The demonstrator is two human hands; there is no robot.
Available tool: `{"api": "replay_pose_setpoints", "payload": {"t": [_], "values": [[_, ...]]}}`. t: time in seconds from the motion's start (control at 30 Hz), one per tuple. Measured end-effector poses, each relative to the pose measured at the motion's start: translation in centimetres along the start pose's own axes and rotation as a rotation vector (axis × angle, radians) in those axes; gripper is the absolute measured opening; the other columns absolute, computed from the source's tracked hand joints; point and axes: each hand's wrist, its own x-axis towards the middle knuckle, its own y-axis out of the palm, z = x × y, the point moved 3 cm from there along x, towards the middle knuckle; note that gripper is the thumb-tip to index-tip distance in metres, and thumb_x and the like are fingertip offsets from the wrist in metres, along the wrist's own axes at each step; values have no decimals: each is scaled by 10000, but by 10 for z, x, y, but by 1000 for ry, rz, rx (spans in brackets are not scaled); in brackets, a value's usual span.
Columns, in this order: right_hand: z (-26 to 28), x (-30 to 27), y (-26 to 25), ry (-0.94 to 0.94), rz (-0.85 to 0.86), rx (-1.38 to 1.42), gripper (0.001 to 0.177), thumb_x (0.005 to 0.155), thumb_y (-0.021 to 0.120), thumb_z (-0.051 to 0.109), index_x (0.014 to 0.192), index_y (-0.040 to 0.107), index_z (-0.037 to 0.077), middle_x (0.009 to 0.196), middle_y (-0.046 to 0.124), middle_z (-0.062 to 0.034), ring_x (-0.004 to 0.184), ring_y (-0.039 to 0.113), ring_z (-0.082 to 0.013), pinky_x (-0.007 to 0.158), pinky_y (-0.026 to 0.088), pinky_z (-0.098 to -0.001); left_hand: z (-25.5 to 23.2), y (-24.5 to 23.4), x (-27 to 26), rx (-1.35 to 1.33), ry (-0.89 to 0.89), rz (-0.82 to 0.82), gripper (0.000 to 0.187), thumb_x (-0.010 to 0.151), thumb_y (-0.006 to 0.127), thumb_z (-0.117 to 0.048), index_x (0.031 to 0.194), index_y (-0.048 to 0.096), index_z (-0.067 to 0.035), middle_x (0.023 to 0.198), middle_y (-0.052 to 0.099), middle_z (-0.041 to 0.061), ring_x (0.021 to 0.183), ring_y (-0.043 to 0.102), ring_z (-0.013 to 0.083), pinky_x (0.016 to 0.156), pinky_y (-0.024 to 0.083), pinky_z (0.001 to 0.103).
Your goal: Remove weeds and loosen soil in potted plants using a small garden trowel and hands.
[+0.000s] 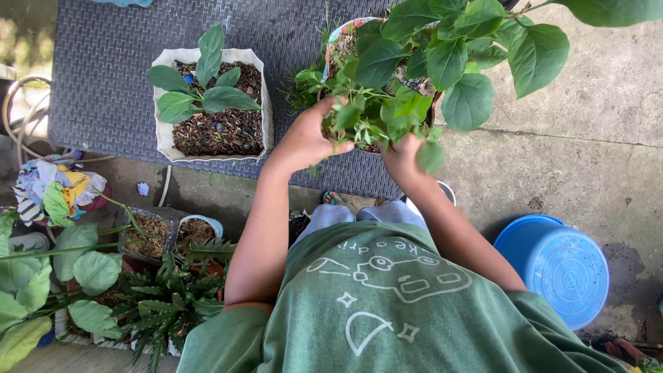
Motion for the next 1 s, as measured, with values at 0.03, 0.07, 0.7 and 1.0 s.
{"api": "replay_pose_setpoints", "payload": {"t": [0.03,0.07,0.7,1.0], "values": [[6,-4,-10,-12,-17,17,297,848,725,-23,1140,728,33,1059,718,-193,939,716,-350,800,571,-423,1,-2,-3,18,-51,13,556,753,849,-61,1251,603,-53,1050,703,24,900,659,96,797,553,303],[12,-8,-19,-24,-33,34,357,809,697,-52,1154,742,29,1071,715,-199,944,717,-338,813,575,-421,1,-5,-6,36,-102,26,629,716,865,-63,1279,584,-62,1053,677,33,883,648,104,770,549,311],[33,-13,-46,113,-147,141,130,940,717,-57,1057,747,-9,939,723,-106,855,682,-181,754,511,-295,55,55,17,348,233,-134,320,870,748,-22,1184,710,-73,1167,714,114,1088,724,297,939,579,371],[36,-36,-92,103,-170,81,235,842,701,-111,1058,749,-30,1127,720,-152,1017,715,-248,887,553,-319,17,95,3,614,94,-270,778,716,791,-3,1406,433,32,1294,565,284,1177,581,477,1023,505,489]]}}
